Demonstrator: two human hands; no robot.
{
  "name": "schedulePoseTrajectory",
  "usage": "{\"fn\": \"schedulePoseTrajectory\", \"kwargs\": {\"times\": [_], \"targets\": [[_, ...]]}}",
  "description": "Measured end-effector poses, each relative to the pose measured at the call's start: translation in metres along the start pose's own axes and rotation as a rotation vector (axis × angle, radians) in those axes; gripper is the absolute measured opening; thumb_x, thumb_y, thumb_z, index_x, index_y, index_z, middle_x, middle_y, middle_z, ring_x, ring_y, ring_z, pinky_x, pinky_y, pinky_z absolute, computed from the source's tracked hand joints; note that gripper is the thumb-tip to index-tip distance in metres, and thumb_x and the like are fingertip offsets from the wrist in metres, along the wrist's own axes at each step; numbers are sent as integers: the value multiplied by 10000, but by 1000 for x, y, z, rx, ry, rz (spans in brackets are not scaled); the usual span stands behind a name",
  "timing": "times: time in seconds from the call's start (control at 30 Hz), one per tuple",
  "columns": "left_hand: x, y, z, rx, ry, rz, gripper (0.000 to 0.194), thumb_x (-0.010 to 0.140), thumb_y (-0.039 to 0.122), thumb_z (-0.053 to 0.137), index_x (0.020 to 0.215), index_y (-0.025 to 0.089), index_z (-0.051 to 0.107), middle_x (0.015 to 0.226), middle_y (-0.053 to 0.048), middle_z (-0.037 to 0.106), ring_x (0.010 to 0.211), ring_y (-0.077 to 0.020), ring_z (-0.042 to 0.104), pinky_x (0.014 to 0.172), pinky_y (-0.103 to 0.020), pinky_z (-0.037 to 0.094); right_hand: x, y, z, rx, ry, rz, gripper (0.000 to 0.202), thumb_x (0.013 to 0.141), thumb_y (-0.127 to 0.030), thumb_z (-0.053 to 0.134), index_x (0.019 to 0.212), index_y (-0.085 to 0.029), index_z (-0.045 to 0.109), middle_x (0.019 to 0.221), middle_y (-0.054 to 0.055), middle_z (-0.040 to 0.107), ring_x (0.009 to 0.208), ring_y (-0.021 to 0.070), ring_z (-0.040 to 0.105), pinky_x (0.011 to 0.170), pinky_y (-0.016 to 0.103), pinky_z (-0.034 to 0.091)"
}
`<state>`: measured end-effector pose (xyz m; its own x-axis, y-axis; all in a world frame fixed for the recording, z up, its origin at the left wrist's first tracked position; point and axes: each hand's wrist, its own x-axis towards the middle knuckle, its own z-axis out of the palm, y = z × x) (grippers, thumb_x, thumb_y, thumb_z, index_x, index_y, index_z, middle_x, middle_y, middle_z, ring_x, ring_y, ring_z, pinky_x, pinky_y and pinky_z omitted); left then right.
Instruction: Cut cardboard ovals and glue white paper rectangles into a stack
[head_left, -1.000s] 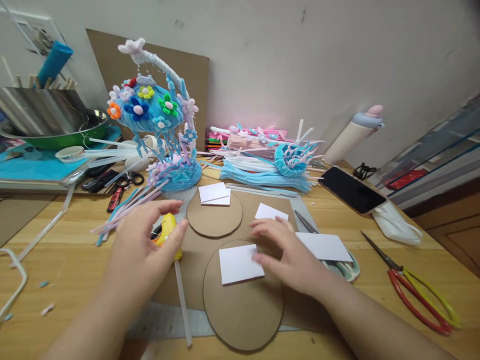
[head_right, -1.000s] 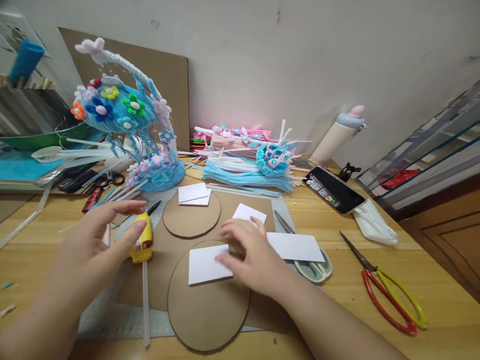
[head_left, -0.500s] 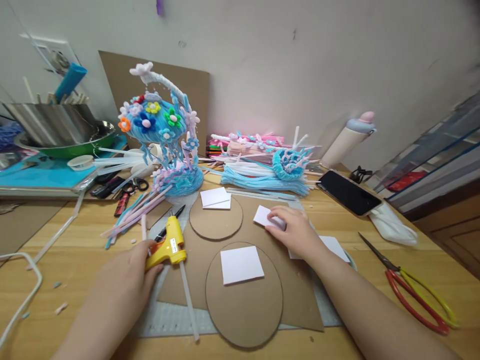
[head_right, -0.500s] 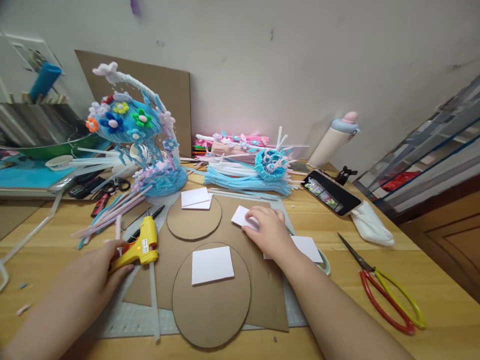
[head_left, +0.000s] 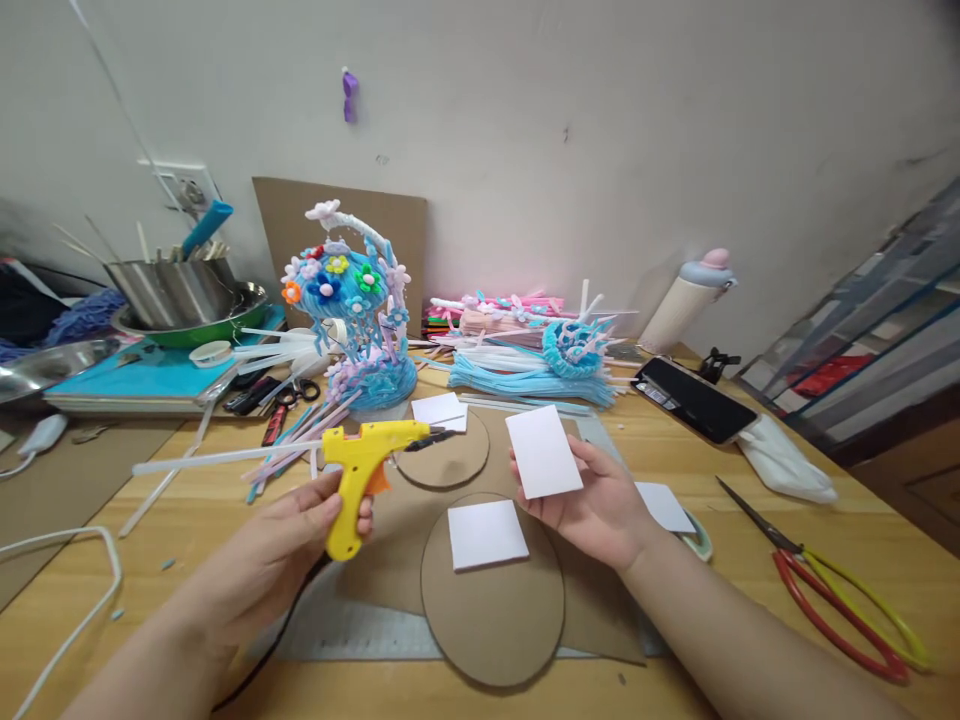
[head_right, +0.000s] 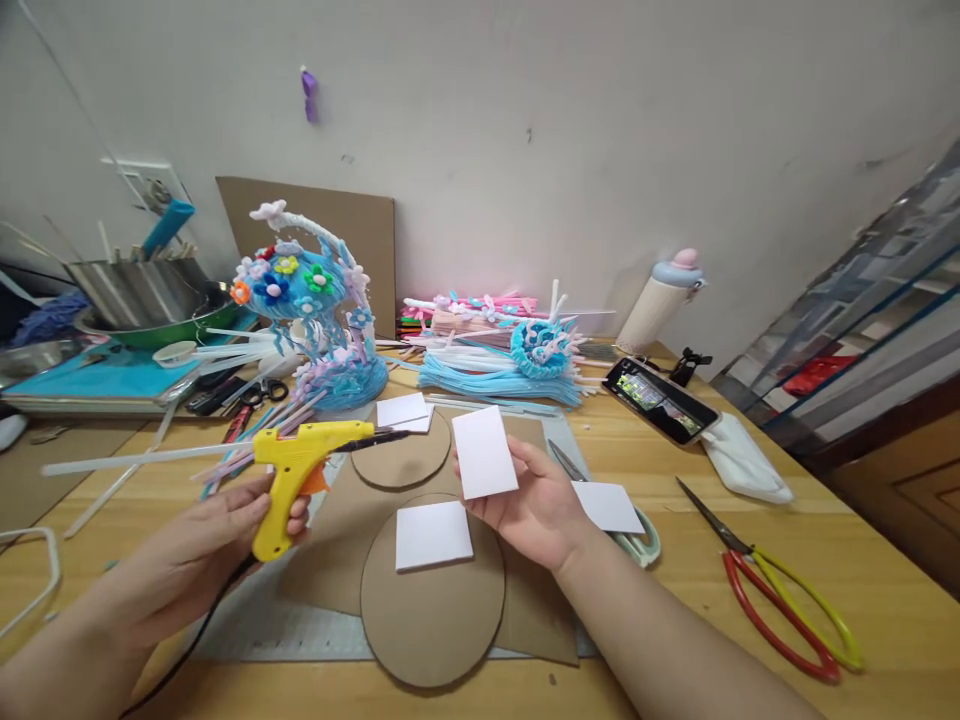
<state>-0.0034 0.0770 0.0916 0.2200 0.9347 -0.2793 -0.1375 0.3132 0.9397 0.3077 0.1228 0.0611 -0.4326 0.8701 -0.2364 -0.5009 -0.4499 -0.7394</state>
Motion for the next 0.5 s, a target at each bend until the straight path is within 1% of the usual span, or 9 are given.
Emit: {"fn": "schedulePoseTrajectory", "kwargs": {"times": [0.07,0.1,0.17,0.2,0.3,0.4,0.5], "targets": [[7,3,9,-65,-157,-34,268,824,346,621,1054,221,678,870,-55,644,817,-187,567,782,-302,468,1,0,0,63,2,-6,384,899,-439,414,1099,-214,651,1062,58,714,962,195,659,826,337,509],[11,5,12,-77,-217,-48,268,819,318,629,1061,211,677,884,-59,637,821,-183,561,787,-301,465,2,0,0,87,7,-9,382,898,-433,418,1096,-209,655,1056,58,716,953,194,660,813,329,512],[18,7,18,-74,-296,-60,278,798,289,655,1059,197,677,876,-56,619,799,-173,544,779,-299,464,3,-1,0,116,18,-13,380,896,-418,429,1096,-189,658,1051,64,718,930,188,664,788,311,516],[21,9,19,-62,-311,-59,286,787,281,667,1060,195,674,872,-51,612,792,-169,536,778,-299,463,3,-1,0,124,24,-16,379,895,-410,434,1099,-181,657,1053,66,718,920,183,665,782,300,517],[26,12,17,-19,-289,-54,303,760,293,691,1047,199,669,850,-35,606,790,-171,532,776,-298,462,3,1,-1,123,41,-28,374,900,-384,430,1123,-171,640,1094,74,708,909,166,667,786,280,513],[25,12,8,-12,-245,-78,276,770,307,670,1033,222,659,849,-20,612,810,-176,544,783,-297,457,3,2,-1,79,39,-25,384,905,-351,401,1161,-154,609,1158,106,682,911,166,668,799,289,509],[22,9,3,-40,-136,-81,263,744,306,672,999,246,656,816,-3,612,769,-171,531,750,-300,457,2,1,-2,-8,32,-32,418,901,-376,353,1188,-166,573,1212,119,651,944,181,662,842,332,502]]}}
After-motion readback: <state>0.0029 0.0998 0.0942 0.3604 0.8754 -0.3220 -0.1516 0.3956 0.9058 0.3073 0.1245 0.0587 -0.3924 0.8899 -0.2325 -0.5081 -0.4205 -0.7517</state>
